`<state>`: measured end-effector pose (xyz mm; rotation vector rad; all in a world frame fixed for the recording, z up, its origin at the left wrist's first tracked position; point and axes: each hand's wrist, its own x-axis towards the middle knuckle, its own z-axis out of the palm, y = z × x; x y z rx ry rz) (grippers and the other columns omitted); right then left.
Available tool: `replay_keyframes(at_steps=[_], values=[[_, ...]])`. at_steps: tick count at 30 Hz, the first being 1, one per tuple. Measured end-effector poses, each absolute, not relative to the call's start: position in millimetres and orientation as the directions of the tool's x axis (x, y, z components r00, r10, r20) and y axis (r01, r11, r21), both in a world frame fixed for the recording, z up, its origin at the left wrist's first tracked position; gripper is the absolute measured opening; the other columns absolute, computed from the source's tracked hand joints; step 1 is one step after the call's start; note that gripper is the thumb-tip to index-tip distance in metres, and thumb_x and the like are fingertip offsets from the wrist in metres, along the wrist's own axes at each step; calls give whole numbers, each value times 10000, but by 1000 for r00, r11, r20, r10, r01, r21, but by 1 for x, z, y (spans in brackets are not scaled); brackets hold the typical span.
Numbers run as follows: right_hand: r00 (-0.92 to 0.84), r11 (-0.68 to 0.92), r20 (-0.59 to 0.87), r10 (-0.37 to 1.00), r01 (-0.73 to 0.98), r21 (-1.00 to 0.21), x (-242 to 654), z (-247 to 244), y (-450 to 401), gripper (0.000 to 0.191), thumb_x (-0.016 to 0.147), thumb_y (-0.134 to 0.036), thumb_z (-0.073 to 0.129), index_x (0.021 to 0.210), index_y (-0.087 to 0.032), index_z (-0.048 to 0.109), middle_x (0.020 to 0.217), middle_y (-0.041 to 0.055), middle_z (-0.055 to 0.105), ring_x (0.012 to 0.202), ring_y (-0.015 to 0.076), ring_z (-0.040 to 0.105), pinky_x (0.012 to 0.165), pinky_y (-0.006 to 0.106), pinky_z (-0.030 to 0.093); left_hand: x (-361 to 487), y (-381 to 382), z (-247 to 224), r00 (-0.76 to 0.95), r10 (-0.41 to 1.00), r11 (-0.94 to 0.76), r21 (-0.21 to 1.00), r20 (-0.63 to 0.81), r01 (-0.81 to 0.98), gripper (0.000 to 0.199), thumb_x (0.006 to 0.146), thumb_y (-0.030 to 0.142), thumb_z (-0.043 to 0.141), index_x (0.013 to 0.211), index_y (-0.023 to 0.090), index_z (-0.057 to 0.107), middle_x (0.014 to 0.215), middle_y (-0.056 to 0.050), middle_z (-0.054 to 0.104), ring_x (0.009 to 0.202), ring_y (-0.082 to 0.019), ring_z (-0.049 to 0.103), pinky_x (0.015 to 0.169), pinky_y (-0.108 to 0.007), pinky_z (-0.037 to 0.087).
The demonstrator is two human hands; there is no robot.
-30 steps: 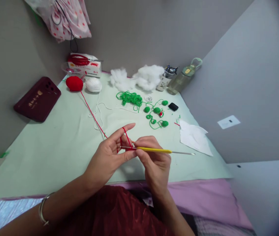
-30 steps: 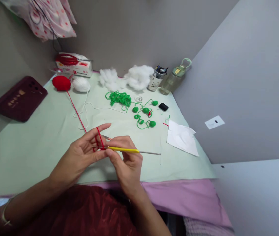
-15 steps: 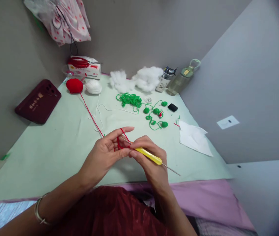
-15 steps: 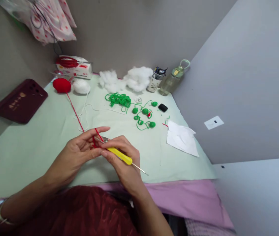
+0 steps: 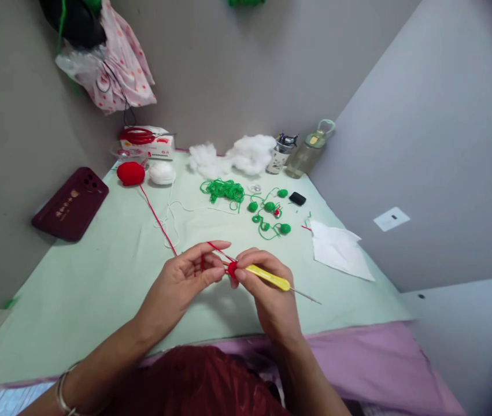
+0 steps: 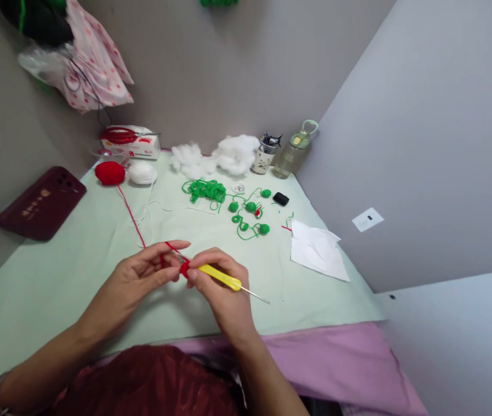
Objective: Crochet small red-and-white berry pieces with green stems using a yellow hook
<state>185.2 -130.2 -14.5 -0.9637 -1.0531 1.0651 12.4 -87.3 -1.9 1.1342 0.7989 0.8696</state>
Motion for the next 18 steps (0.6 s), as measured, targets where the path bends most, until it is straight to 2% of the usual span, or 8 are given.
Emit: replay_keyframes(at_steps=[3,6,8,13,18], values=[[125,179,158,979,-186,-966,185,-11,-130,85,844,-248,826,833,-242,743,835,-19,707,665,116,650,675,274,547,13,-87,-1,423,903,133,985,-75,-110,266,888,343,795,1132,239,793,855,0,733,852,-181,674,842,-301,524],[120,156,139,983,-143,-977,182,-5,-130,161,794,-283,868,776,-225,718,768,-26,670,647,111,611,627,250,509,13,-86,-1,413,911,29,999,-15,-27,120,867,330,786,879,210,788,827,-14,731,821,-196,654,809,-310,502],[138,156,141,980,-105,-982,181,-3,-130,190,760,-282,894,759,-222,714,753,-26,662,674,113,598,624,237,489,13,-85,0,412,911,-17,1000,6,24,164,865,335,773,764,208,749,796,-11,723,792,-194,637,778,-307,481],[158,163,147,976,-96,-982,179,-4,-130,132,792,-251,861,792,-224,733,881,2,716,796,134,644,742,257,519,11,-86,3,384,922,-95,991,52,93,194,901,337,724,755,216,688,738,8,669,724,-175,583,723,-300,438],[169,113,89,982,-139,-984,176,-7,-131,141,801,-248,835,782,-223,698,822,-8,696,726,127,607,686,256,497,13,-88,-5,439,866,-333,931,239,150,190,984,267,601,803,222,634,771,-1,619,714,-175,563,694,-293,437]])
